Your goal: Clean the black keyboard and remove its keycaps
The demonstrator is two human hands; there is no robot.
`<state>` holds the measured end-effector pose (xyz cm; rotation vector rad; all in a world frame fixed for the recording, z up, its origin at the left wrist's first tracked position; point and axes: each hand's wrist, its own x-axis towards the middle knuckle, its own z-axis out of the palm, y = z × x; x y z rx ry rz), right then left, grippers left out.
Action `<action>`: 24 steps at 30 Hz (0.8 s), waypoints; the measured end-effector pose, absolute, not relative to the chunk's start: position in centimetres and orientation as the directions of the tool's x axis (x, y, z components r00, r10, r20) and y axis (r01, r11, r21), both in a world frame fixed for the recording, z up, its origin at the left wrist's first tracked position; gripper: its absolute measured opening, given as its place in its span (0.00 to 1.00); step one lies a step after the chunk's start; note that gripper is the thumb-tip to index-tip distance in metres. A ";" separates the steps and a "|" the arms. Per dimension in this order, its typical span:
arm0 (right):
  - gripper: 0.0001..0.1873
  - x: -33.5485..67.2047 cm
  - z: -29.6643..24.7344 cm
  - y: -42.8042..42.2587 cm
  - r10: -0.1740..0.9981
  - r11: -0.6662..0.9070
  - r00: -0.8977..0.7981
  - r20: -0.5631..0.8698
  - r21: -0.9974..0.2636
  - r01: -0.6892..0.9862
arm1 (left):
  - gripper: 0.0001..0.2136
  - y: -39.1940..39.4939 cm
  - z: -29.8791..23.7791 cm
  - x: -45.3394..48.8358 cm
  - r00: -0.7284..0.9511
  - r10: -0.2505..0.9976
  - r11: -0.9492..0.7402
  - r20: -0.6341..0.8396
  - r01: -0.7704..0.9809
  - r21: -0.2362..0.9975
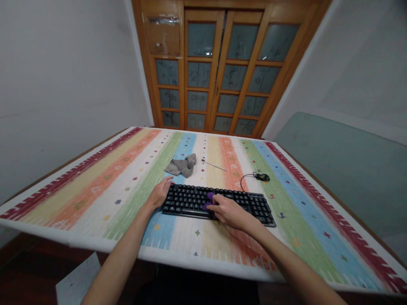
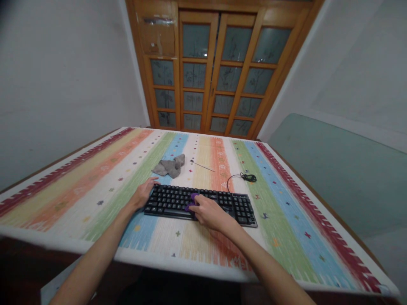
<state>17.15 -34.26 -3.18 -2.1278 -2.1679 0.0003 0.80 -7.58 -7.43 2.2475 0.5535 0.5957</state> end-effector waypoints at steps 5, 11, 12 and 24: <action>0.16 17.3 -3.2 -34.6 0.999 0.006 -0.002 0.042 -0.078 0.997 | 0.28 -7.6 -7.4 0.8 0.802 0.544 -0.633 0.246 0.199 0.748; 0.17 17.5 -3.1 -34.8 0.999 -0.002 0.006 0.043 -0.103 0.995 | 0.28 -7.7 -7.4 0.7 0.796 0.553 -0.630 0.247 0.204 0.750; 0.17 17.7 -3.0 -34.9 0.999 -0.002 0.007 0.041 -0.112 0.994 | 0.28 -7.7 -7.4 0.7 0.794 0.555 -0.629 0.248 0.206 0.749; 0.15 18.1 -3.5 -35.1 0.997 0.011 -0.006 0.073 -0.067 0.998 | 0.28 -7.6 -7.6 0.8 0.796 0.549 -0.644 0.254 0.209 0.736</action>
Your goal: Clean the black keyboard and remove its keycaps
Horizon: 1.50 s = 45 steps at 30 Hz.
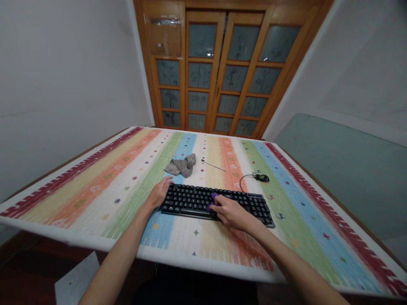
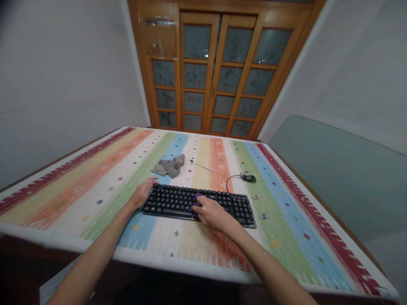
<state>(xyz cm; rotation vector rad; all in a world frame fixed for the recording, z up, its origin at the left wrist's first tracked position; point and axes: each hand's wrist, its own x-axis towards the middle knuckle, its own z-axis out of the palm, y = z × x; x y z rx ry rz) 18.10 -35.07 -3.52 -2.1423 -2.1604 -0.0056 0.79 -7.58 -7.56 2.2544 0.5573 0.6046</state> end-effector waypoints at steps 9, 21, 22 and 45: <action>0.16 19.0 -2.6 -36.3 0.999 0.022 -0.020 0.048 -0.052 0.998 | 0.28 -7.6 -7.5 0.8 0.803 0.534 -0.662 0.265 0.202 0.722; 0.16 18.1 -3.5 -36.7 0.997 -0.070 0.070 0.025 0.001 0.998 | 0.28 -7.5 -7.7 0.9 0.802 0.533 -0.665 0.269 0.200 0.720; 0.16 18.1 -3.5 -36.7 0.997 -0.068 0.068 0.027 -0.003 0.998 | 0.28 -7.5 -7.8 0.9 0.801 0.535 -0.664 0.268 0.202 0.720; 0.19 19.0 -3.5 -38.5 0.996 -0.085 0.083 0.042 0.054 0.995 | 0.28 -7.4 -7.9 0.8 0.801 0.532 -0.664 0.274 0.193 0.723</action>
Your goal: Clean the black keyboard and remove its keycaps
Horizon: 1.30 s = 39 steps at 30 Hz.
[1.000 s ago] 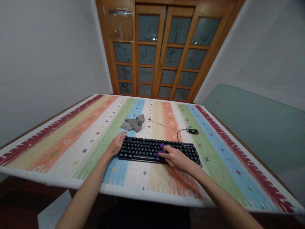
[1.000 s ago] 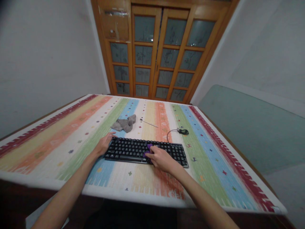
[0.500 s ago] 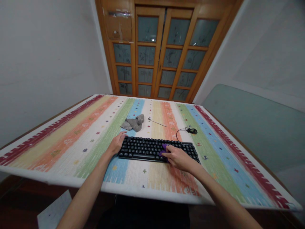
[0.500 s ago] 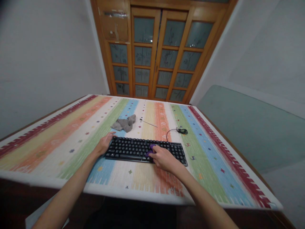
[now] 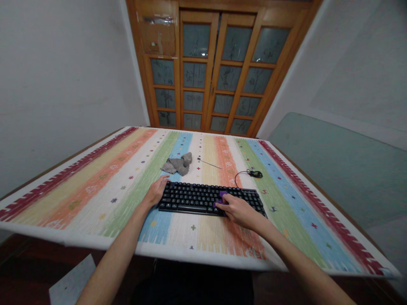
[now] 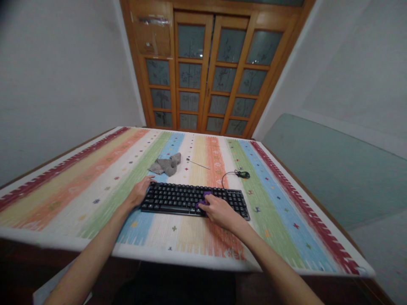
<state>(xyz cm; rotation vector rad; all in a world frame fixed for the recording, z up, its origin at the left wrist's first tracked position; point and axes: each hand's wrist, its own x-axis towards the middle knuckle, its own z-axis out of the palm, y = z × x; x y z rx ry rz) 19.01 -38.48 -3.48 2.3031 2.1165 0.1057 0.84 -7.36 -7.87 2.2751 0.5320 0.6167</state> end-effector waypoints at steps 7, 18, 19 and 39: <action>0.19 19.6 -2.1 -39.7 0.986 -0.163 0.164 -0.020 0.015 0.986 | 0.28 -7.3 -7.9 0.9 0.799 0.533 -0.671 0.277 0.200 0.714; 0.19 20.2 -1.2 -39.8 0.969 -0.186 0.188 0.158 -0.032 0.982 | 0.28 -7.5 -7.7 0.8 0.798 0.532 -0.675 0.284 0.198 0.711; 0.19 20.0 -1.4 -39.7 0.972 -0.170 0.173 0.157 -0.034 0.985 | 0.27 -7.6 -7.7 0.8 0.798 0.532 -0.676 0.282 0.200 0.709; 0.14 19.6 -0.5 -40.5 0.935 -0.332 0.345 -0.079 0.138 0.933 | 0.28 -7.4 -7.8 0.9 0.802 0.527 -0.674 0.283 0.191 0.714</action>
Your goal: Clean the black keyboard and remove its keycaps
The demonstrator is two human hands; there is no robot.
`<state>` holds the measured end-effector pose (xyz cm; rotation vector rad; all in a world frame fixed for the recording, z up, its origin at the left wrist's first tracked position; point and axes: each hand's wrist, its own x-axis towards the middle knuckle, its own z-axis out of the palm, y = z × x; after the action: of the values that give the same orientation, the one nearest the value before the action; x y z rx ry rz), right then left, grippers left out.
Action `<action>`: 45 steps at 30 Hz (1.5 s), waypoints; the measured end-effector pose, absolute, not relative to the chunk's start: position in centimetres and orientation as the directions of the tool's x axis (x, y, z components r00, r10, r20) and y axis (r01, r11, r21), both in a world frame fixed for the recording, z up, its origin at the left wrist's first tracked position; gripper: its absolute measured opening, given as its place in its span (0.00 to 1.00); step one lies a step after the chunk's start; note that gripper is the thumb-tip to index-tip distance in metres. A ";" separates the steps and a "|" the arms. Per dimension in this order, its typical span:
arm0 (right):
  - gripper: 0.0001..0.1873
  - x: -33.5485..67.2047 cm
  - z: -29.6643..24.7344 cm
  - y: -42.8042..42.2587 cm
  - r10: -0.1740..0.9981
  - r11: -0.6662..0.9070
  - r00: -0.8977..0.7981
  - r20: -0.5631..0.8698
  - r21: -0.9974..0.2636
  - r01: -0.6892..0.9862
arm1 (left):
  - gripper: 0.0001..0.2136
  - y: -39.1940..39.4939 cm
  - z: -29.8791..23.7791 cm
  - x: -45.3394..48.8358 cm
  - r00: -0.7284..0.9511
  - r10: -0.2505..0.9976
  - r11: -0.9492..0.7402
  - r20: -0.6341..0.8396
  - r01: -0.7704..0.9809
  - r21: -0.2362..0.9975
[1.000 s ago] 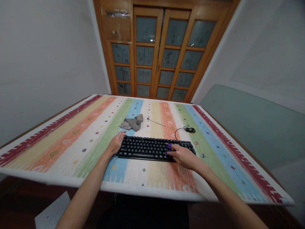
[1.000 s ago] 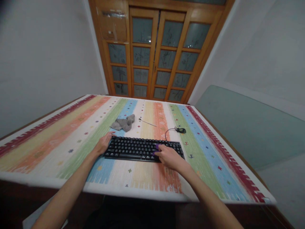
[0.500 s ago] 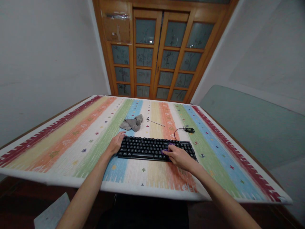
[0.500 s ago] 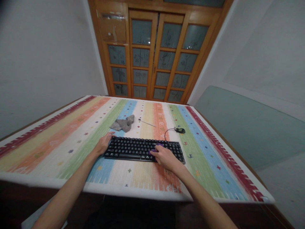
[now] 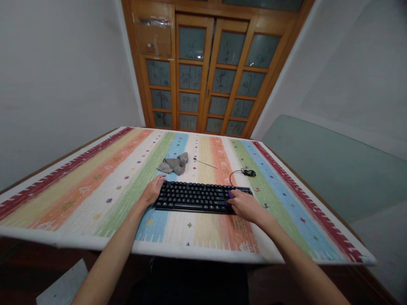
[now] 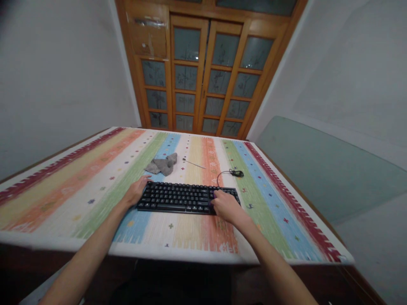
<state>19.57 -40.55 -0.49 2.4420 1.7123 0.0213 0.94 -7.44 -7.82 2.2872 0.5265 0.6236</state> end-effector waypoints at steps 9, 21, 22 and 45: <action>0.15 15.3 1.2 -33.7 0.966 -0.145 0.124 0.227 0.076 0.987 | 0.29 -7.3 -8.0 0.9 0.802 0.527 -0.669 0.280 0.189 0.719; 0.09 7.6 -4.2 -23.1 0.940 0.194 -0.199 0.277 0.046 0.980 | 0.28 -7.4 -8.0 1.0 0.789 0.543 -0.649 0.287 0.178 0.739; 0.09 7.3 -4.7 -22.8 0.943 0.194 -0.201 0.265 0.054 0.980 | 0.28 -7.4 -8.0 1.0 0.791 0.540 -0.649 0.288 0.174 0.740; 0.09 8.7 -5.6 -28.2 0.987 -0.010 0.009 0.161 0.006 1.000 | 0.29 -7.6 -7.7 0.9 0.800 0.534 -0.650 0.273 0.182 0.738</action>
<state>8.67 -28.22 -5.56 2.3058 2.2834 0.1944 0.85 -7.63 -7.74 2.2516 0.5258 0.6207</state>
